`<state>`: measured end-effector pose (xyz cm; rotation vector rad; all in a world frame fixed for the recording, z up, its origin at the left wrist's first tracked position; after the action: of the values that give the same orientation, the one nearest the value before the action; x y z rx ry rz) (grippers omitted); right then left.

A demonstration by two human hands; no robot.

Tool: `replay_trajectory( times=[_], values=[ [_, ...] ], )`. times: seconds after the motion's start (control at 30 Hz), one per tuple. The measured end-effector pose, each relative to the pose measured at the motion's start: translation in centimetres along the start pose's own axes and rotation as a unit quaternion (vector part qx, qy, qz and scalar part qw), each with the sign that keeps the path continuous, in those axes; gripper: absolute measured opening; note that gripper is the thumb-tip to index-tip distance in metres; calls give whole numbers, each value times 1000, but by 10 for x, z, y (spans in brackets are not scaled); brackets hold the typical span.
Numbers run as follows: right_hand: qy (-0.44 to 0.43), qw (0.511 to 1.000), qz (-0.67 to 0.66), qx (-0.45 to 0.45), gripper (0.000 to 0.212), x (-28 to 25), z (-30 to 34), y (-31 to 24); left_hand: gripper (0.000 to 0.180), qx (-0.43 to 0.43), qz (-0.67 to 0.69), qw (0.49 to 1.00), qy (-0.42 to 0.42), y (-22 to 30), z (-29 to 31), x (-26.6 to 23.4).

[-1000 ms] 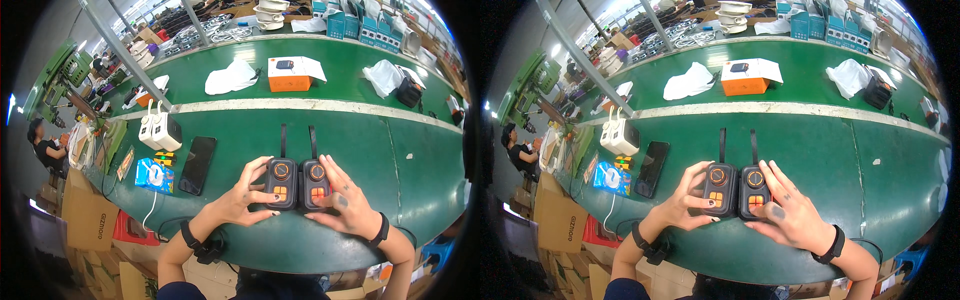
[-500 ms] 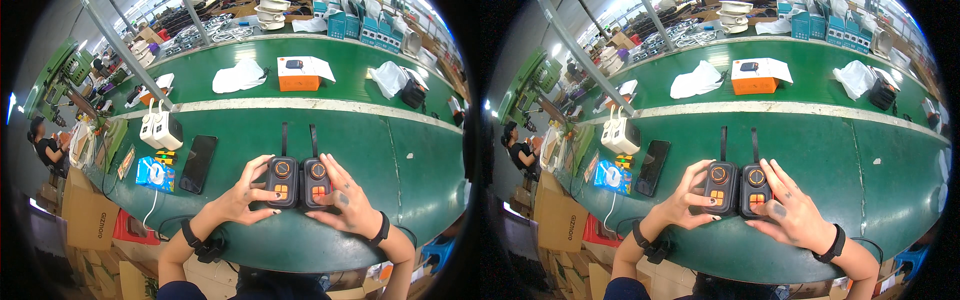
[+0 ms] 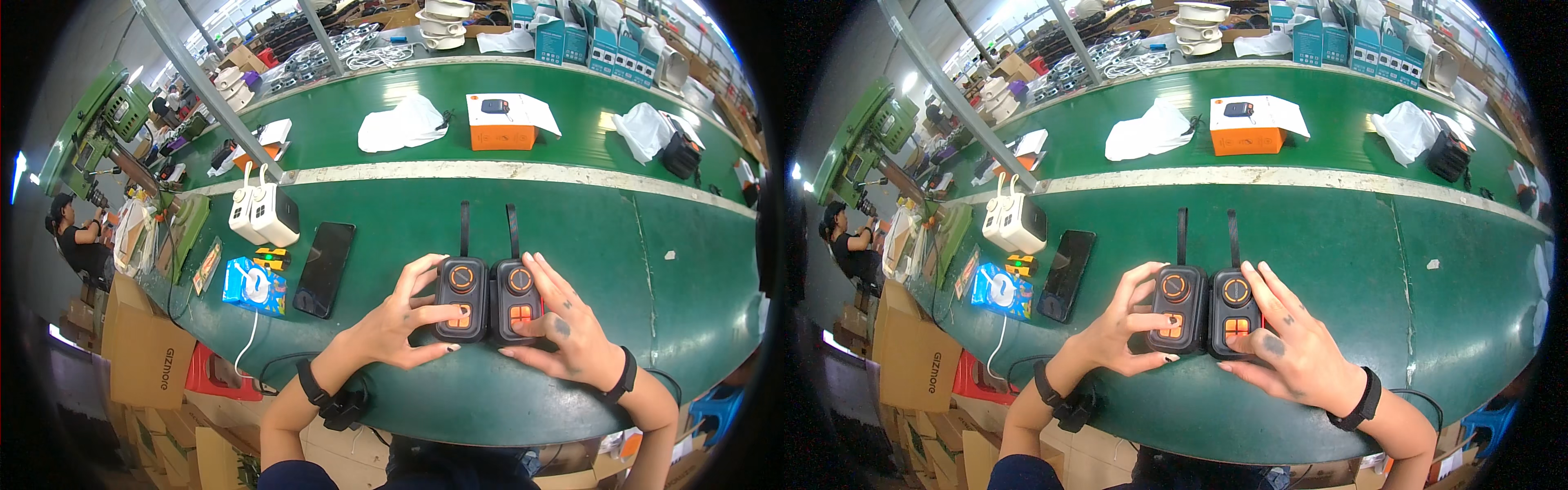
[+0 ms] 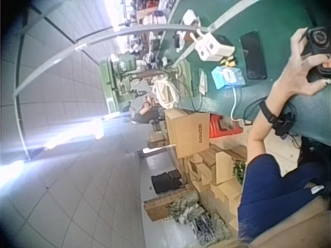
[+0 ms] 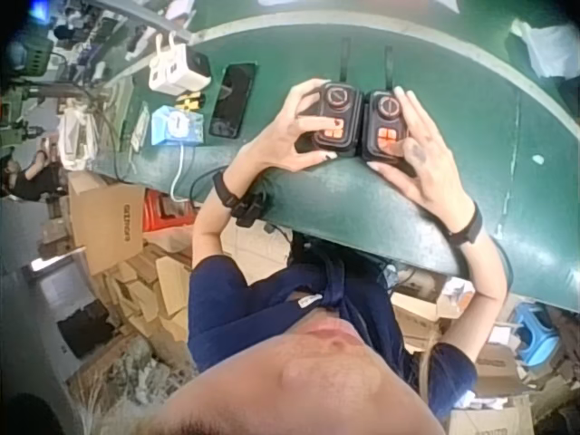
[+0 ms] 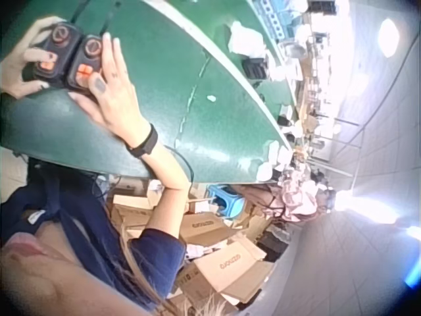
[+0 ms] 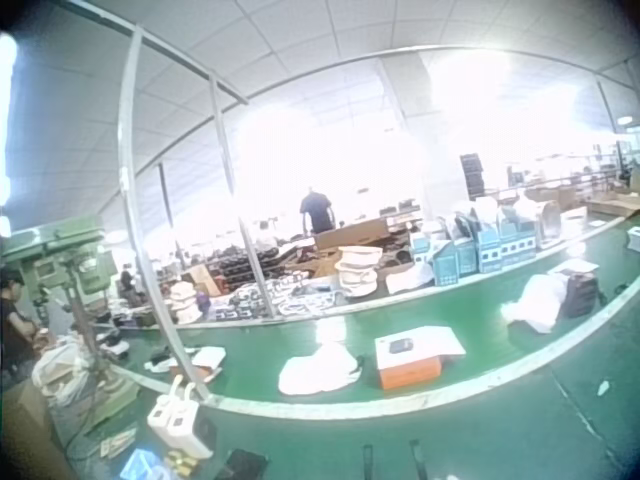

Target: Testing the buttons and LED indicators of handheld electronic devices on an assembly line.

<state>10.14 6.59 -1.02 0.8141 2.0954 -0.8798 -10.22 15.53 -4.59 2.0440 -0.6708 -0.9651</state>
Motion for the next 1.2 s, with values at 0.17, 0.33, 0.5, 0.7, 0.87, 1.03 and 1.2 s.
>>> replay_trajectory(
  times=[0.17, 0.33, 0.5, 0.7, 0.87, 1.03, 1.2],
  values=[
    [1, 1000, -1, 2, 30, -1, 0, -1, 63, 1, -26, 1000, -5, 3, -1, 0],
    [0, 1000, 4, -7, 31, 0, 1, 1, 62, 8, -27, 1000, 2, 5, -1, 0],
    [8, 1000, 11, -2, 31, -1, -1, -4, 60, 29, -34, 999, 13, 5, -3, 1],
    [8, 1000, 14, -3, 36, 6, 2, -1, 60, 45, -59, 997, 19, 9, 0, 2],
    [7, 1000, 22, -2, 37, 6, 3, -2, 51, 58, -187, 980, 32, 58, 37, -5],
    [17, 1000, 5, -7, 42, 8, 4, -1, 59, -32, -298, 900, 317, 125, 107, -57],
    [16, 1000, 18, -13, 47, 7, 5, -3, 87, 66, -442, 723, 527, 133, 177, -132]
  ],
)
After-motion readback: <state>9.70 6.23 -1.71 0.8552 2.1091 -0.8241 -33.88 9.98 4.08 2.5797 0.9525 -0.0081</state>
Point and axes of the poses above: each hand's wrist, its own z-axis away from the middle knuckle, its own x-axis out of the palm, y = z × x, the point moved 5 cm from there along -z, towards the middle knuckle, and after that the axes turned 9 degrees about z, right-handed, at the moved point
